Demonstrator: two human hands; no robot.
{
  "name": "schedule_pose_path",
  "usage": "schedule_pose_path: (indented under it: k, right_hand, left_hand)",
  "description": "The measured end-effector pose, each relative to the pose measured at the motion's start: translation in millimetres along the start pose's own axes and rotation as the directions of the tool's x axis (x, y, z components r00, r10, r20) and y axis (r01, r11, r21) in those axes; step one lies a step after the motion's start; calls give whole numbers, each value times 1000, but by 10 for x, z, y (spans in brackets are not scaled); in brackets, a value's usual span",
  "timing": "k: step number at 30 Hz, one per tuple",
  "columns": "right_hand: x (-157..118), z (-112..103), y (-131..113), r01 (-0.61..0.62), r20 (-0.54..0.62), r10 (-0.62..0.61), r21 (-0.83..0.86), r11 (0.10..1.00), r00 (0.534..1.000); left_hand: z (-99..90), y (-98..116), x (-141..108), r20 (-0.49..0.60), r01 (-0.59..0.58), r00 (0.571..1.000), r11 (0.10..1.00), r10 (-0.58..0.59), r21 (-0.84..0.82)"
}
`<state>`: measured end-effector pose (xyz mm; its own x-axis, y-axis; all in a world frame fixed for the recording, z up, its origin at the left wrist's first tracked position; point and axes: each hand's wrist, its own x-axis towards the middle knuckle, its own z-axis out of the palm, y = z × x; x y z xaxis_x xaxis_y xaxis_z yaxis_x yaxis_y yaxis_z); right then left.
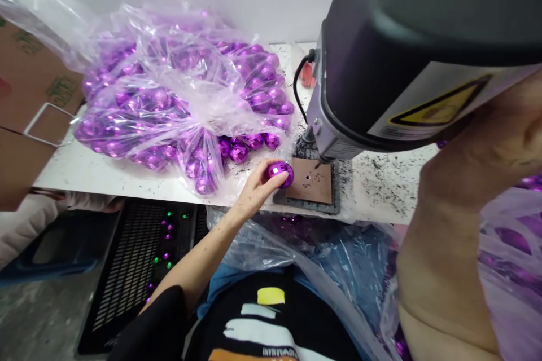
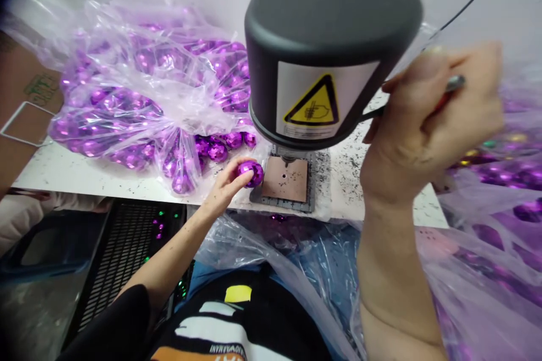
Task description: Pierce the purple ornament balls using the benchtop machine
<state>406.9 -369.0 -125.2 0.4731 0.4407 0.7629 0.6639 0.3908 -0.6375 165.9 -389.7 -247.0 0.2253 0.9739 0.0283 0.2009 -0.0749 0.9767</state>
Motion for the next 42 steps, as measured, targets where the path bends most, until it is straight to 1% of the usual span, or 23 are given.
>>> schedule_pose_path:
  k: [2, 4, 7, 9, 11, 14, 16, 18, 22, 25, 27, 30, 32, 34, 36, 39, 42]
  right_hand:
    - [110, 59, 48, 44, 45, -44, -11, 999, 998]
    - [202, 109, 100, 62, 88, -63, 8, 998, 994]
    - [262, 155, 151, 80, 107, -81, 20, 997, 991]
    - [256, 166, 154, 84, 100, -87, 27, 996, 991]
    - [237, 169, 138, 94, 90, -97, 38, 995, 991]
    - [216, 166, 107, 112, 86, -115, 37, 993, 990]
    - [214, 165, 95, 129, 95, -131, 31, 991, 987]
    - [216, 163, 90, 144, 104, -147, 36, 989, 984]
    - [218, 159, 89, 133, 92, -137, 40, 990, 986]
    - [212, 158, 89, 104, 75, -105, 24, 994, 992]
    - [205, 159, 85, 88, 71, -88, 15, 996, 994]
    - [194, 161, 75, 76, 75, -76, 11, 997, 994]
    - [190, 161, 73, 78, 74, -80, 21, 997, 994]
    - [192, 159, 77, 88, 73, -91, 35, 995, 993]
    - [198, 157, 84, 109, 73, -113, 50, 993, 991]
    - [207, 160, 88, 103, 76, -107, 56, 993, 991]
    - [206, 171, 67, 80, 66, -85, 69, 994, 994]
  left_hand:
    - [151, -45, 80, 70, 129, 991, 976, -118, -176]
    - [240, -97, 164, 110, 218, 975, 925, -193, -311]
    - [287, -143, 250, 178, 293, 955, 847, -237, -444]
    - [298, -156, 276, 214, 306, 949, 838, -231, -451]
    - [316, -175, 288, 182, 262, 962, 879, -204, -398]
    - [364, -233, 297, 43, 106, 994, 967, -99, -233]
    - [401, -283, 300, -10, 26, 1000, 994, -27, -109]
    - [433, -324, 300, -15, -16, 1000, 1000, 16, -26]
    - [485, -362, 290, 11, -101, 995, 994, 101, 47]
    - [522, -372, 269, 54, -175, 984, 969, 169, 174]
    - [545, -378, 247, 78, -251, 968, 924, 239, 289]
    - [574, -379, 223, 135, -389, 920, 817, 368, 425]
    - [591, -369, 223, 171, -453, 888, 750, 427, 483]
    - [608, -354, 236, 183, -469, 878, 720, 442, 512]
    - [629, -340, 254, 177, -441, 893, 733, 413, 518]
    - [662, -331, 272, 174, -378, 924, 759, 340, 530]
    - [687, -331, 273, 168, -358, 932, 754, 320, 550]
